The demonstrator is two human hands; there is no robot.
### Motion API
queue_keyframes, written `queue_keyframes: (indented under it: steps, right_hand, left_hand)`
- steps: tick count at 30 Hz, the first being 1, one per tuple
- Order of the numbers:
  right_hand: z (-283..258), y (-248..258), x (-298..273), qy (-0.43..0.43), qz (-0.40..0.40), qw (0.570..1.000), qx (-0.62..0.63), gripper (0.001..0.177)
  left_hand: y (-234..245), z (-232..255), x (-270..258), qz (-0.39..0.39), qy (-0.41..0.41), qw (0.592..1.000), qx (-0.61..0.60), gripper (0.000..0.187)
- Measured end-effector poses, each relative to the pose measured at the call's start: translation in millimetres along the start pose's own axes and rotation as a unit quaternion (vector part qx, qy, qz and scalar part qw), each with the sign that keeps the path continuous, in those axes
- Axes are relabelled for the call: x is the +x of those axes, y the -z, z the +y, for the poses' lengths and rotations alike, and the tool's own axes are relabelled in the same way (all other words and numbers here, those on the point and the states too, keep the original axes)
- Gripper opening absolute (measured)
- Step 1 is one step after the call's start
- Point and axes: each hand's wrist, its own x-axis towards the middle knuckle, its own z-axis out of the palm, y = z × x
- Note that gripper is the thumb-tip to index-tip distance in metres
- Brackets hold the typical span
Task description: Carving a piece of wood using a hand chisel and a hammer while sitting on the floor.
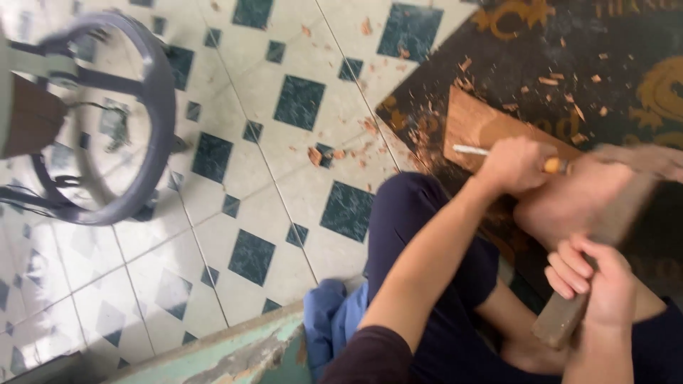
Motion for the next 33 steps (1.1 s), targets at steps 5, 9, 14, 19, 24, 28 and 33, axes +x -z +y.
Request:
queue_keyframes:
  steps: [5, 9, 14, 19, 24, 28, 33]
  right_hand:
    - [-2, 0, 2, -0.039, 0.060, 0.996, -0.045, 0.032]
    - [-7, 18, -13, 0.014, 0.048, 0.998, 0.029, 0.022]
    - [5, 20, 8, -0.051, 0.011, 0.997, -0.060, 0.044]
    - [-3, -6, -5, 0.025, 0.094, 0.995, -0.006, 0.020]
    - [-18, -11, -33, 0.073, 0.111, 0.991, -0.019, 0.017]
    - [-20, -8, -41, 0.079, 0.117, 0.990, -0.017, 0.017]
    - [-45, -10, -40, 0.079, 0.127, 0.988, -0.039, 0.014]
  left_hand:
    - [7, -3, -2, 0.040, -0.009, 0.996, -0.079, 0.031]
    - [8, -4, 0, 0.000, 0.001, 0.997, -0.074, 0.037]
    - [-5, -9, -2, 0.048, -0.023, 0.996, -0.076, 0.030]
    - [-8, -27, 6, 0.044, -0.025, 0.997, -0.051, 0.008]
    - [19, 20, 2, 0.072, -0.068, 0.982, -0.158, 0.029]
    - [10, 25, 5, 0.033, -0.018, 0.990, -0.139, 0.013]
    - [4, 20, 14, 0.038, 0.005, 0.992, -0.122, 0.013]
